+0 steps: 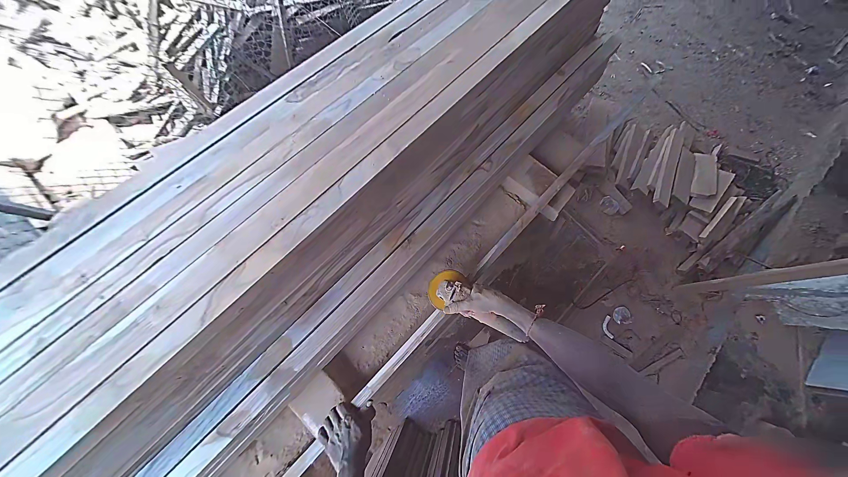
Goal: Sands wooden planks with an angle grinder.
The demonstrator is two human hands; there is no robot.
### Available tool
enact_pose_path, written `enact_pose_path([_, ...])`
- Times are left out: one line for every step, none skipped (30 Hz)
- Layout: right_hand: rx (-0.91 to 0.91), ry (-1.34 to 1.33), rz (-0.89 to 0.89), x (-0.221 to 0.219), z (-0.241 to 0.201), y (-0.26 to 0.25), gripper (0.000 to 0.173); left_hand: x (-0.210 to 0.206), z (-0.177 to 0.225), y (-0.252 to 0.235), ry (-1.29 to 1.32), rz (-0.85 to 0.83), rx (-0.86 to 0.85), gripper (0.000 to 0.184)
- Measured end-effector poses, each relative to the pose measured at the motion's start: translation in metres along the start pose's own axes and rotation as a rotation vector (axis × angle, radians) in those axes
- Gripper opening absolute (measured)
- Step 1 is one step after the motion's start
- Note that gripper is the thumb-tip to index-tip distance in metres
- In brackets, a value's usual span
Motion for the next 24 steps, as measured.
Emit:
enact_pose_path([-0.029, -0.055, 0.018, 0.019, 0.014, -0.003, 0.091, 0.0, -0.001, 0.001, 0.001, -0.001, 0.002, 0.07])
enact_pose_path([-0.053, -0.128, 0.047, 0.041, 0.03, -0.006, 0.085, 0.001, -0.002, 0.001, -0.006, -0.01, 0.005, 0.072])
enact_pose_path([-0.085, -0.221, 0.073, 0.068, 0.045, -0.005, 0.076, 0.002, -0.002, 0.0, -0.007, -0.023, 0.011, 0.074])
enact_pose_path([-0.112, -0.326, 0.108, 0.096, 0.06, -0.001, 0.067, 0.002, -0.001, 0.001, -0.006, -0.042, 0.016, 0.076])
enact_pose_path([-0.136, -0.434, 0.148, 0.126, 0.075, 0.001, 0.061, 0.003, 0.0, 0.0, -0.009, -0.053, 0.019, 0.076])
enact_pose_path([-0.148, -0.545, 0.206, 0.157, 0.091, -0.001, 0.059, 0.004, 0.001, -0.001, -0.015, -0.065, 0.027, 0.076])
enact_pose_path([-0.149, -0.635, 0.273, 0.188, 0.106, -0.003, 0.058, 0.004, 0.002, -0.002, -0.037, -0.072, 0.037, 0.076])
enact_pose_path([-0.142, -0.714, 0.344, 0.219, 0.118, -0.003, 0.058, 0.005, 0.003, -0.003, -0.065, -0.085, 0.048, 0.076])
enact_pose_path([-0.129, -0.781, 0.415, 0.25, 0.13, -0.005, 0.057, 0.007, 0.005, -0.005, -0.092, -0.105, 0.06, 0.076])
enact_pose_path([-0.124, -0.828, 0.481, 0.279, 0.144, -0.009, 0.061, 0.007, 0.005, -0.006, -0.1, -0.11, 0.068, 0.076])
enact_pose_path([-0.129, -0.851, 0.541, 0.306, 0.159, -0.014, 0.065, 0.007, 0.006, -0.005, -0.09, -0.107, 0.071, 0.076])
enact_pose_path([-0.142, -0.865, 0.592, 0.33, 0.169, -0.017, 0.069, 0.006, 0.008, -0.006, -0.066, -0.086, 0.069, 0.074])
enact_pose_path([-0.149, -0.859, 0.638, 0.348, 0.173, -0.016, 0.071, 0.005, 0.013, -0.007, -0.038, -0.07, 0.064, 0.072])
enact_pose_path([-0.151, -0.833, 0.678, 0.357, 0.172, -0.012, 0.07, 0.004, 0.022, -0.008, -0.028, -0.063, 0.061, 0.072])
enact_pose_path([-0.146, -0.802, 0.696, 0.362, 0.17, -0.009, 0.072, 0.005, 0.04, -0.01, -0.008, -0.05, 0.045, 0.072])
enact_pose_path([-0.148, -0.771, 0.691, 0.362, 0.166, -0.009, 0.074, 0.008, 0.065, -0.015, 0.011, -0.031, 0.023, 0.071])
enact_pose_path([-0.16, -0.729, 0.665, 0.353, 0.159, -0.01, 0.075, 0.014, 0.095, -0.018, 0.038, -0.023, 0.003, 0.072])
enact_pose_path([-0.176, -0.678, 0.622, 0.335, 0.151, -0.013, 0.077, 0.021, 0.128, -0.018, 0.078, -0.019, -0.022, 0.073])
enact_pose_path([-0.193, -0.637, 0.565, 0.312, 0.141, -0.017, 0.081, 0.028, 0.16, -0.021, 0.121, -0.022, -0.055, 0.073])
enact_pose_path([-0.194, -0.605, 0.503, 0.282, 0.126, -0.015, 0.083, 0.034, 0.189, -0.026, 0.16, -0.043, -0.088, 0.071])
enact_pose_path([-0.194, -0.574, 0.437, 0.252, 0.112, -0.013, 0.081, 0.041, 0.214, -0.031, 0.207, -0.071, -0.121, 0.065])
enact_pose_path([-0.188, -0.55, 0.388, 0.224, 0.098, -0.017, 0.076, 0.047, 0.232, -0.038, 0.236, -0.085, -0.154, 0.059])
enact_pose_path([-0.187, -0.535, 0.34, 0.195, 0.089, -0.019, 0.074, 0.049, 0.239, -0.04, 0.249, -0.091, -0.181, 0.054])
enact_pose_path([-0.191, -0.516, 0.299, 0.164, 0.079, -0.019, 0.072, 0.049, 0.236, -0.041, 0.259, -0.083, -0.203, 0.05])
Point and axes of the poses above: each hand's wrist, its own y-axis away from the middle knuckle, its own x-axis out of the back of the hand, z = x × y, the point moved 4 cm from there along -y, towards the middle knuckle, and after that the axes turned 5 degrees about -x, right-handed, at the moved point
